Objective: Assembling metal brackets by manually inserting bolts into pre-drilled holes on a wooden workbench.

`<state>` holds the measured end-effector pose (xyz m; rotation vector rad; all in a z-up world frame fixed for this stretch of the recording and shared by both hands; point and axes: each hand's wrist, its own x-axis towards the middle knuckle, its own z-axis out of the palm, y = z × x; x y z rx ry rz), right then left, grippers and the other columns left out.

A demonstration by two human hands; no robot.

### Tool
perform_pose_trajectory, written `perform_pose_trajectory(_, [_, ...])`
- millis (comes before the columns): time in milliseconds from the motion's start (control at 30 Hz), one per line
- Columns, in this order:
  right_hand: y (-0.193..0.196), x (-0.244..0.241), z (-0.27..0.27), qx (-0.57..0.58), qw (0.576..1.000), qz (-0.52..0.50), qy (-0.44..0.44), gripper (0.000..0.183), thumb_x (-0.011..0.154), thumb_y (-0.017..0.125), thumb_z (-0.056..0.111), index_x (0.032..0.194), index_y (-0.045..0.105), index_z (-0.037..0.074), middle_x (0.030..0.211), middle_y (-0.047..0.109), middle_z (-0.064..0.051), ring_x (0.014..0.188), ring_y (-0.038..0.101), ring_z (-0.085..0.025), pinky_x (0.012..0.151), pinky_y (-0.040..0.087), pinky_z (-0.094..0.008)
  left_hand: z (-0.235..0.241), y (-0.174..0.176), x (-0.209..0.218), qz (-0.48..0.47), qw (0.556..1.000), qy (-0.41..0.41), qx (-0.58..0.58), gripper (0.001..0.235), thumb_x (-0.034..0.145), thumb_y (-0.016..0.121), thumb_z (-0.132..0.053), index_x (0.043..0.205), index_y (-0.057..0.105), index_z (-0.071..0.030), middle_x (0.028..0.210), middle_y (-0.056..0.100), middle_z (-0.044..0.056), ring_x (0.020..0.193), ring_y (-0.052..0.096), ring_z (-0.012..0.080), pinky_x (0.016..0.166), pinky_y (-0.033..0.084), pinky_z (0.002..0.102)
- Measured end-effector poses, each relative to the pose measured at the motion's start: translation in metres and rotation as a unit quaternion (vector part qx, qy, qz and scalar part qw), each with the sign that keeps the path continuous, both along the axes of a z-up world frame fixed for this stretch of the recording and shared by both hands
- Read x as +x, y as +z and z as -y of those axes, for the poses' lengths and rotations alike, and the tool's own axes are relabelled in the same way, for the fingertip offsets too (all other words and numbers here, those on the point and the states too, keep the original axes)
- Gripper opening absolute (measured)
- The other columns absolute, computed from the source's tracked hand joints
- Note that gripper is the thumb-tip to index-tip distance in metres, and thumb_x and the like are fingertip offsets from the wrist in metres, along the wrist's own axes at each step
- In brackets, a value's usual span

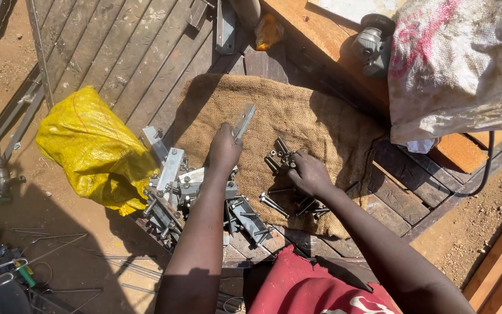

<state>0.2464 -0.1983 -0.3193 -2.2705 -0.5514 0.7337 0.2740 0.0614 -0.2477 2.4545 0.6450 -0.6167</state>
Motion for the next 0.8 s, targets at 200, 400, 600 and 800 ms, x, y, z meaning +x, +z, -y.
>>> perform_pose_trajectory(200, [-0.044,0.005,0.031,0.124,0.943,-0.243,-0.193,0.032,0.095,0.044,0.029,0.107,0.067,0.01,0.092,0.064,-0.018,0.098,0.067,-0.036,0.088,0.049,-0.049,0.063,0.077,-0.035,0.15,0.97,0.115,-0.15,0.044,0.089,0.055,-0.001,0.131,0.041,0.0,0.101,0.068,0.026,0.098,0.068,0.0436,0.081,0.055,0.053])
perform_pose_trajectory(400, [0.017,-0.014,0.03,0.007,0.967,-0.216,-0.132,0.038,0.088,0.055,0.028,0.122,0.061,0.01,0.115,0.068,-0.027,0.116,0.062,-0.05,0.095,0.049,-0.059,0.102,0.055,-0.133,0.206,0.762,0.366,-0.494,0.054,0.086,0.072,-0.005,0.138,0.056,-0.006,0.132,0.061,0.015,0.121,0.059,0.0302,0.103,0.047,0.044])
perform_pose_trajectory(600, [0.007,-0.022,0.019,-0.13,0.989,-0.052,-0.055,0.029,0.093,0.063,0.036,0.116,0.071,0.02,0.122,0.063,-0.013,0.116,0.062,-0.041,0.096,0.05,-0.057,0.11,0.097,-0.179,0.19,0.685,0.403,-0.577,0.037,0.091,0.069,-0.021,0.124,0.056,-0.009,0.115,0.069,0.026,0.072,0.071,0.0323,0.055,0.06,0.037])
perform_pose_trajectory(800, [0.006,-0.014,0.021,-0.06,0.992,-0.063,-0.088,0.023,0.092,0.065,0.032,0.111,0.069,0.019,0.108,0.064,-0.014,0.11,0.063,-0.042,0.09,0.052,-0.056,0.046,-0.01,-0.244,0.24,0.73,0.484,-0.419,0.043,0.09,0.078,-0.029,0.125,0.06,-0.01,0.106,0.068,0.011,0.076,0.062,0.0164,0.055,0.055,0.028])
